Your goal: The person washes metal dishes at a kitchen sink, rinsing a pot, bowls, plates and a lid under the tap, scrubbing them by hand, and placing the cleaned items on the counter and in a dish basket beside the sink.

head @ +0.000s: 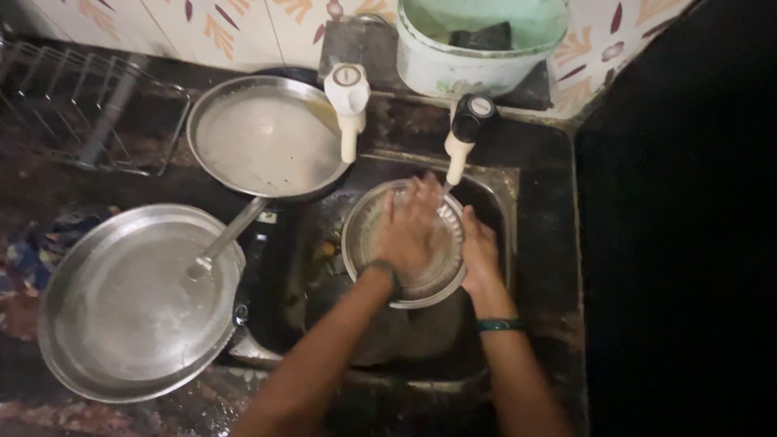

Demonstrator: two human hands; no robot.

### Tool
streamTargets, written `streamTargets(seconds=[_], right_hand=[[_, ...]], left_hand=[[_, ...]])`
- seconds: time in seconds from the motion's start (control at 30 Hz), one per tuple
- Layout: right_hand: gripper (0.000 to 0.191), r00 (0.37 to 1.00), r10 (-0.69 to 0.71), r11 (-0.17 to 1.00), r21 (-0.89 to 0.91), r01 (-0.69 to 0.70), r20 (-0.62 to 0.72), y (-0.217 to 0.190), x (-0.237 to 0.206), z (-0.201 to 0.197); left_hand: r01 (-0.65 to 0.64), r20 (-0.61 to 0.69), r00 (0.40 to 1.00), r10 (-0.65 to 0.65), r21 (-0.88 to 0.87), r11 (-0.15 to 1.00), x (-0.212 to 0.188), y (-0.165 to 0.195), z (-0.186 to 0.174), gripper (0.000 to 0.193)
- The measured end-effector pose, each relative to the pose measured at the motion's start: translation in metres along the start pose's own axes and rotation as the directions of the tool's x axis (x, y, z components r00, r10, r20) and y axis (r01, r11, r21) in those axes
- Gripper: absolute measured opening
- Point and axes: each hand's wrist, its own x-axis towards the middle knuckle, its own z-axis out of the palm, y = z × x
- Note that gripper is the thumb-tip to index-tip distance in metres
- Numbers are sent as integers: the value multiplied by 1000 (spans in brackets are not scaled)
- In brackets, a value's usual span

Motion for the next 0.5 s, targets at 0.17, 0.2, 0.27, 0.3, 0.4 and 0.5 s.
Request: streamTargets(seconds=[0.17,0.2,0.27,0.3,0.4,0.5], right_hand=[[39,971,-169,976,-166,141,-172,-28,-23,-8],[39,964,-159,968,-227,109,-214,-30,-24,-9],[37,932,-304,855,-488,176,-197,-31,-18,-6],[35,895,-434,699,-667,258,-108,-29,-13,-3],[32,982,-86,863,-505,-9,-166,-22,11,9],[27,919,326,937,58,-346,221,-23,30,25]], left_hand=[[443,116,895,-430,-137,886,12,-62,22,55],[470,146,882,-448,-326,820,9,-71,26,50],[340,48,897,-440,-710,616,-5,-77,30,41],[203,-70,896,-438,-814,545,-14,-74,30,37],[-24,-239,912,-333,-842,539,-50,-55,12,34],[-298,-268,950,159,-625,721,-79,-33,-22,57]])
